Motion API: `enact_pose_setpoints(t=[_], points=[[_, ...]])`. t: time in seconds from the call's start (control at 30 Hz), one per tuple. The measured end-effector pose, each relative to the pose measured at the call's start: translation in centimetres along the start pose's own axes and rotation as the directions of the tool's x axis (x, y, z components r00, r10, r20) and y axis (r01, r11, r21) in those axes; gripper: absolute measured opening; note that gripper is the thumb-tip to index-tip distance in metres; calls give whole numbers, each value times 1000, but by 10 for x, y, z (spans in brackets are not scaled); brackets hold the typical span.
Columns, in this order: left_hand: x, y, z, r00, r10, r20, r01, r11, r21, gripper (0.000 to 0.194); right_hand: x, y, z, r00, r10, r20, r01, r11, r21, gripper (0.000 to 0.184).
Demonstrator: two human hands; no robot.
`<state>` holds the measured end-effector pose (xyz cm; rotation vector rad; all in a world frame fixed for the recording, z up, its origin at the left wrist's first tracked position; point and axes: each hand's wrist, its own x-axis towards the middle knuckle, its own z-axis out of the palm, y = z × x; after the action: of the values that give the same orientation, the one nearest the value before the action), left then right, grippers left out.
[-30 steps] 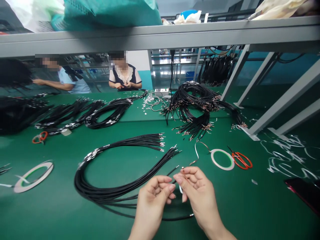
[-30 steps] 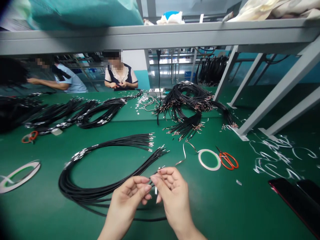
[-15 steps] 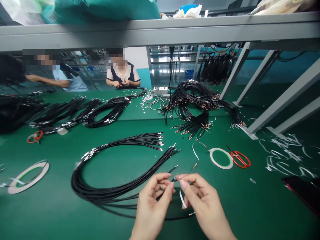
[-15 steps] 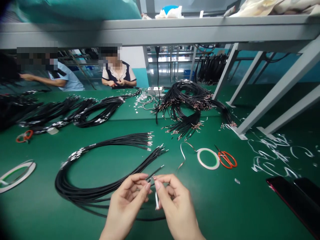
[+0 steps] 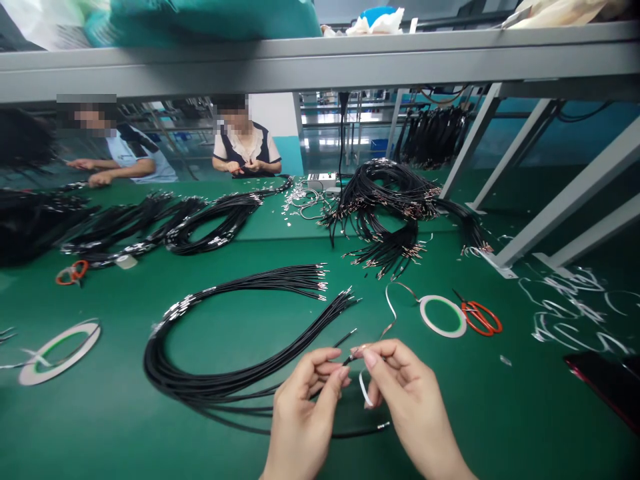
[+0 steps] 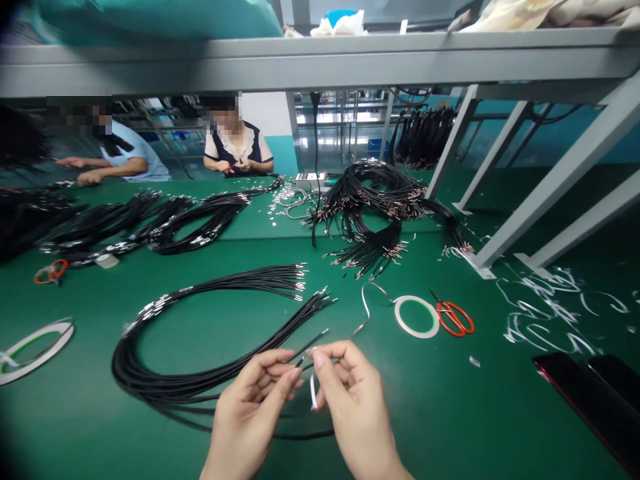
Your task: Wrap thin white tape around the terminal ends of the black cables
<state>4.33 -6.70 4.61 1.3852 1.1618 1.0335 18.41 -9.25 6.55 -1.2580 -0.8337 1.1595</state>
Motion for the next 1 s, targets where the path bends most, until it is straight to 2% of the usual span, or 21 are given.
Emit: enact_pose_setpoints(t=[0.1,0.27,0.53,0.67,0.73,0.8,0.9,1.0], points=[[0,1,0,998,-55,11,56,996,-70,18,1,2,3,1000,-1,6,1,999,51,22],[-1,3,-1,998,-65,13,66,992,-110,17,2,4,6,1000,4,-1,-3,994,111,19],[-2,5,-1,997,-75,16,76,992,-105,17,5,5,10,999,22,-46,-13,982,189,26],[-3,5,-1,998,-55,14,56,995,-80,16,5,5,10,999,35,-34,-27,976,214,30],[-4,5,-1,1000,-6,11,6,999,-32,15,5,6,11,998,38,-43,-28,977,213,32],[-5,4,0,996,93,4,-93,995,45,16,5,6,13,997,33,-63,-19,978,206,33],[-5,3,0,964,265,-8,-260,951,166,23,5,6,14,997,23,-71,-8,980,200,31],[-5,2,1,941,337,-13,-325,917,229,26,3,3,12,998,33,-54,-23,983,179,28]])
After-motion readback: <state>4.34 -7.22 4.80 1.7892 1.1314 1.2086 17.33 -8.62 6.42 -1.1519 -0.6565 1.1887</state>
